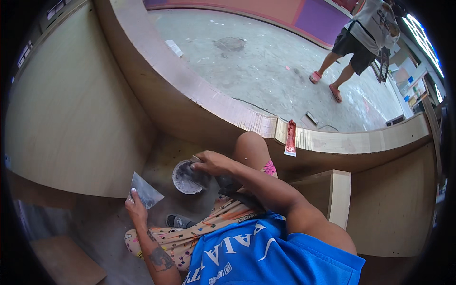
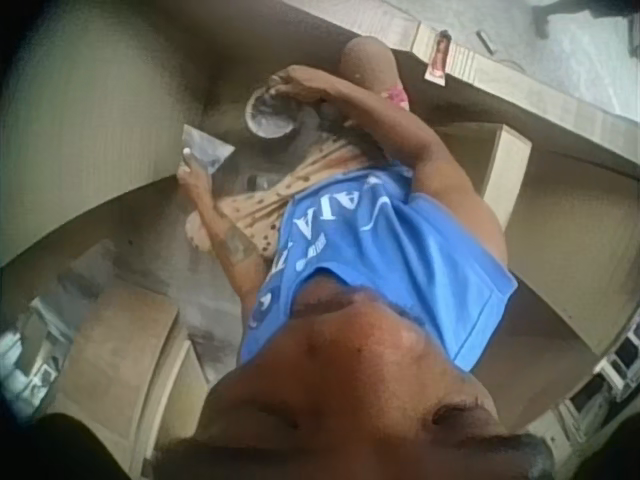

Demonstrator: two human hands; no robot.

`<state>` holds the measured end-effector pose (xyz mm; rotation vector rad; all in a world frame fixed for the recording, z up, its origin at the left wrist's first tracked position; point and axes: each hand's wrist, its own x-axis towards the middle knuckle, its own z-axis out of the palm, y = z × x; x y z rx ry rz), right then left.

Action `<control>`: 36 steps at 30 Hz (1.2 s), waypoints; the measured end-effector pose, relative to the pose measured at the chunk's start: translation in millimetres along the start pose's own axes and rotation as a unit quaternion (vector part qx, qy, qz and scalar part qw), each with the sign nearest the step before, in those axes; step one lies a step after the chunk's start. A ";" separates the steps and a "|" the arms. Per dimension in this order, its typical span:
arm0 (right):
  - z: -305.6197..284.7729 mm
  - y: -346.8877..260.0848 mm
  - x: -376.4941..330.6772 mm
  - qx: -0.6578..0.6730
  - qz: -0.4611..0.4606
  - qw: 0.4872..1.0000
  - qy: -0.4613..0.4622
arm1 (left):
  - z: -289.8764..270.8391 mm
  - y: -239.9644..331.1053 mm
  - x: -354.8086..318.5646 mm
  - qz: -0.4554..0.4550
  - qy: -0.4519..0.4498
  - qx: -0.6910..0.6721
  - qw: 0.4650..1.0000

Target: Applying putty to the seams and curved edges of a wooden furniture structure using spatulas.

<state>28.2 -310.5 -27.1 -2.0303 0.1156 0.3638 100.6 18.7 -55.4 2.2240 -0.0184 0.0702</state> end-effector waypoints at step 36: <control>22.2 -17.7 -135.5 -0.129 -0.129 0.943 0.277 | 10.5 7.0 -10.8 0.041 -0.092 0.077 0.992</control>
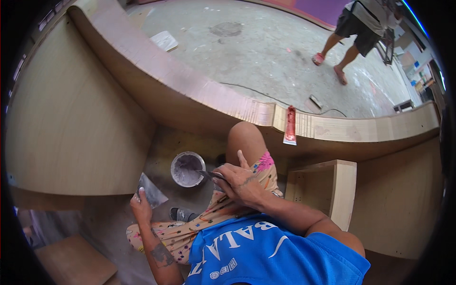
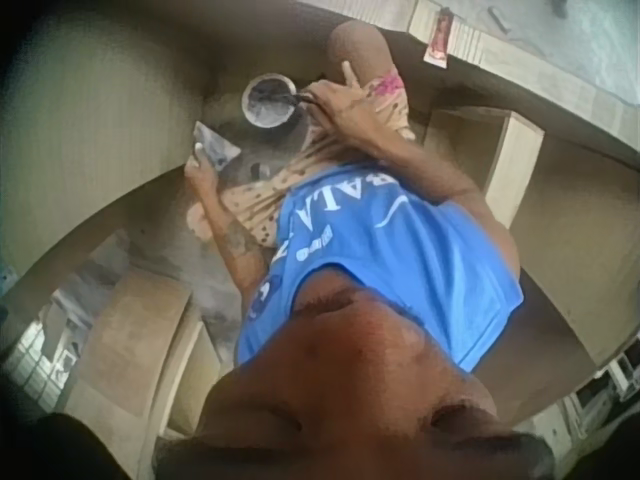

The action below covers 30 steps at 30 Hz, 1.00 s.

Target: Applying putty to the seams and curved edges of a wooden furniture structure using spatulas.

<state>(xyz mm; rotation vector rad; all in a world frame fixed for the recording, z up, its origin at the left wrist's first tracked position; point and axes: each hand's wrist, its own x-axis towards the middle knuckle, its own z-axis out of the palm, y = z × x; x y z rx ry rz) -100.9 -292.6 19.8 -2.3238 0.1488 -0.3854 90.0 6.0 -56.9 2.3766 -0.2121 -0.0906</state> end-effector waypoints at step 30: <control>-97.7 71.6 -23.8 0.672 0.151 0.671 0.275 | -58.1 26.3 10.5 -0.153 0.057 -0.562 0.811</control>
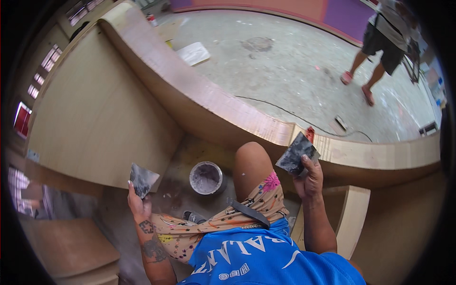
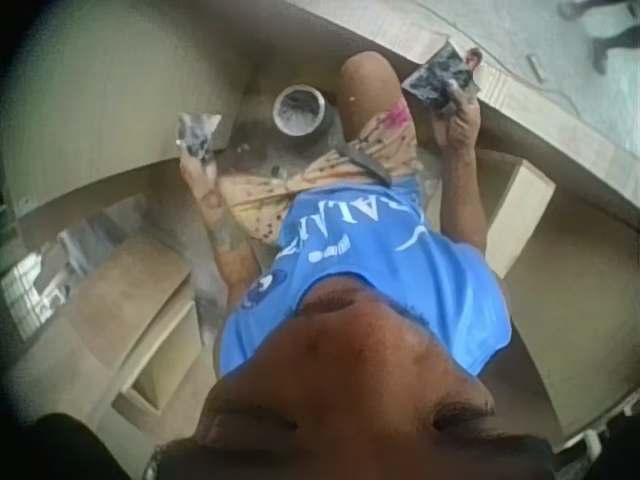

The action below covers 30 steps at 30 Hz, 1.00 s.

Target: Applying putty to the seams and curved edges of a wooden furniture structure using spatulas.

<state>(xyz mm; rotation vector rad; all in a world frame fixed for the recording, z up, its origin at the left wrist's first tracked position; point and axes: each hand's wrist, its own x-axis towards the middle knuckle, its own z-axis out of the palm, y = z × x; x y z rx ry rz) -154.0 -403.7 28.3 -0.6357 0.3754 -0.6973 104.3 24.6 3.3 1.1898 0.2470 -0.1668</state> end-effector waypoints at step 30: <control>121.1 106.2 41.2 -0.231 0.007 0.966 -0.116 | 118.8 47.0 40.8 0.151 -0.123 -0.021 0.981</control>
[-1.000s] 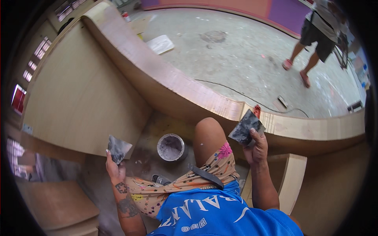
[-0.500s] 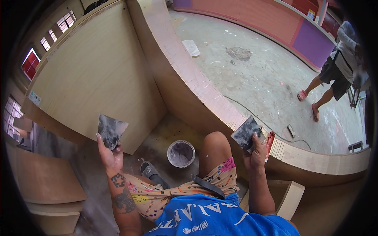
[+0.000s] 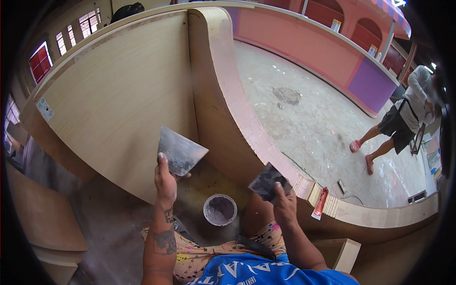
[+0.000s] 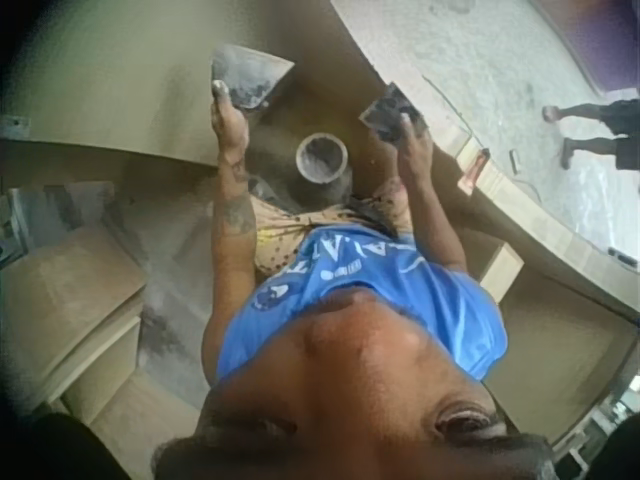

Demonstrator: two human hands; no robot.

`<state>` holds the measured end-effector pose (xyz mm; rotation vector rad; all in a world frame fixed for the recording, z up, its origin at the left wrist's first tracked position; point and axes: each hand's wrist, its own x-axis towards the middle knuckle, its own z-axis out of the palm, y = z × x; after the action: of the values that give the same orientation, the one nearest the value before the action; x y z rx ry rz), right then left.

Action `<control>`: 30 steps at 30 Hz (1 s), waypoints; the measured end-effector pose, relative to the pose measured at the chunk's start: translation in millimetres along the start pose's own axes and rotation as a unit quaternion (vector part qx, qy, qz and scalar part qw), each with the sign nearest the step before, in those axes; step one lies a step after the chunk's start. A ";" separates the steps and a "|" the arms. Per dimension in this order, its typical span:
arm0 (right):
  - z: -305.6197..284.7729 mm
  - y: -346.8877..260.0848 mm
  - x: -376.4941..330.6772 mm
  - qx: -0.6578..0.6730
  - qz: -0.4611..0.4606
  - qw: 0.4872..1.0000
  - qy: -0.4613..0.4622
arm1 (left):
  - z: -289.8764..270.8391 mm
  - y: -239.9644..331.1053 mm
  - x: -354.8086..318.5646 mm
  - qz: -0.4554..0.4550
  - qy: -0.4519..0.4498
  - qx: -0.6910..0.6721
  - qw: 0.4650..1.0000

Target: Applying putty to the seams and curved edges of a wooden furniture structure using spatulas.

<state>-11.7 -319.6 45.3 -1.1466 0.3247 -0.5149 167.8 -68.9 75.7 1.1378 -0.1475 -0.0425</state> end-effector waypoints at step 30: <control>89.6 -1.3 54.7 -0.317 0.131 0.891 -0.297 | -35.7 26.8 24.7 0.002 0.209 -0.081 0.975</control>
<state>78.4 -279.9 81.8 -1.7952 0.1018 0.2235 196.1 -28.1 87.7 0.9612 0.2252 0.1852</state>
